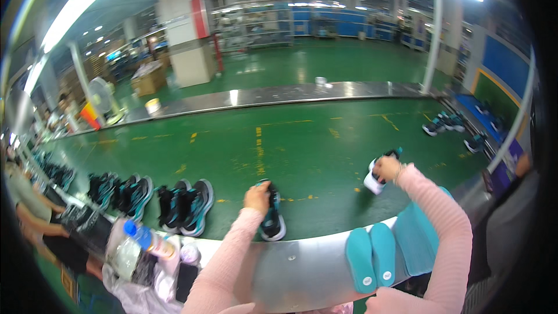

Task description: The person picks up insoles from a stack and places them into sneakers by hand before setting the shoes onto a conveyor belt.

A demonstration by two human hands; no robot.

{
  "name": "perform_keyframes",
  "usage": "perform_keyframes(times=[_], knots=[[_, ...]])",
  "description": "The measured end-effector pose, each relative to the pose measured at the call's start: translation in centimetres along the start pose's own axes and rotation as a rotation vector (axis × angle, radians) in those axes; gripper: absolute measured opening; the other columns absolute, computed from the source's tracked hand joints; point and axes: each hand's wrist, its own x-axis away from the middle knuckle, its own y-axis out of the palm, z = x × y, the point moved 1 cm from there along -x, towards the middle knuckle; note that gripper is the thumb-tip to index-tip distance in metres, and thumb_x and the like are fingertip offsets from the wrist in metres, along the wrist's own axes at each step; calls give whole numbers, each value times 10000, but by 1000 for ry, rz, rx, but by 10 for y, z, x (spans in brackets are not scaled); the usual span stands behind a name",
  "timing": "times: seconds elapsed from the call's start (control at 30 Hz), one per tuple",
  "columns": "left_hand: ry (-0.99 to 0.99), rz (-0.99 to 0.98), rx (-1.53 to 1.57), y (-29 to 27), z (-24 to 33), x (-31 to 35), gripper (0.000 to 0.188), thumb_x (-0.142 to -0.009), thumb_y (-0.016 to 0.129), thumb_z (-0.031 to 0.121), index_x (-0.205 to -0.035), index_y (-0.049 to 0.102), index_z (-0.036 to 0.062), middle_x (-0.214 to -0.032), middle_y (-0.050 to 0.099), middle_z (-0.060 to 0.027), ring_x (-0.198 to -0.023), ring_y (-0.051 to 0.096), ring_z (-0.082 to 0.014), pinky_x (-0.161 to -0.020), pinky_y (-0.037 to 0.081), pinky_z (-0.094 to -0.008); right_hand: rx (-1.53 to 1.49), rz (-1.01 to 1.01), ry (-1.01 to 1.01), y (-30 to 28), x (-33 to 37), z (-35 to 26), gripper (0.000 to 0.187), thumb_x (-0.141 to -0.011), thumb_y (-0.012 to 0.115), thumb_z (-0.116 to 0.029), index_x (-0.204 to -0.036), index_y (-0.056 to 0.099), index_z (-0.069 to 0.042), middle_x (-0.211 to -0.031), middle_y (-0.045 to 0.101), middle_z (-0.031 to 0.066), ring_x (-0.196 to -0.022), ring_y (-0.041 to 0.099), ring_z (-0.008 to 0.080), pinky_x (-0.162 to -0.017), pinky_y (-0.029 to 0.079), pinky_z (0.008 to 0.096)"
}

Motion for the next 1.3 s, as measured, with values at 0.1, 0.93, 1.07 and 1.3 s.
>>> perform_keyframes(times=[0.1, 0.93, 1.07, 1.3], knots=[[80, 119, -26, -1, 8, 2, 382, -699, 573, 77, -1075, 505, 58, -1086, 519, -115, -943, 509, -281, -836, 400, -368, -301, -55, -216, 37, 10, -76, 221, -745, 533, -266, -782, 627, -70, -671, 617, 108, -603, 600, 228, -592, 476, 345], [-128, -48, -310, -44, 27, 1, 145, -785, 459, 128, -842, 555, 36, -843, 580, -164, -758, 602, -308, -611, 498, -394, 57, 306, 516, 127, 253, -68, 654, -722, 538, -462, -1202, 368, -52, -1018, 539, 217, -898, 548, 346, -734, 448, 416], [-102, 281, 195, -52, -62, 3, 151, -668, 606, 153, -738, 558, 28, -757, 574, -131, -623, 557, -263, -635, 458, -368, -162, 149, 564, 107, 236, -93, 708, -714, 551, -457, -1218, 338, -8, -823, 609, 179, -761, 597, 325, -704, 455, 404], [25, 660, 569, -217, -49, 82, 130, -786, 480, 92, -854, 518, -13, -851, 508, -79, -738, 549, -174, -625, 454, -253, -148, 43, 584, 101, 251, -88, 719, -704, 567, -447, -1244, 314, -46, -814, 610, 168, -758, 601, 306, -682, 458, 403]])
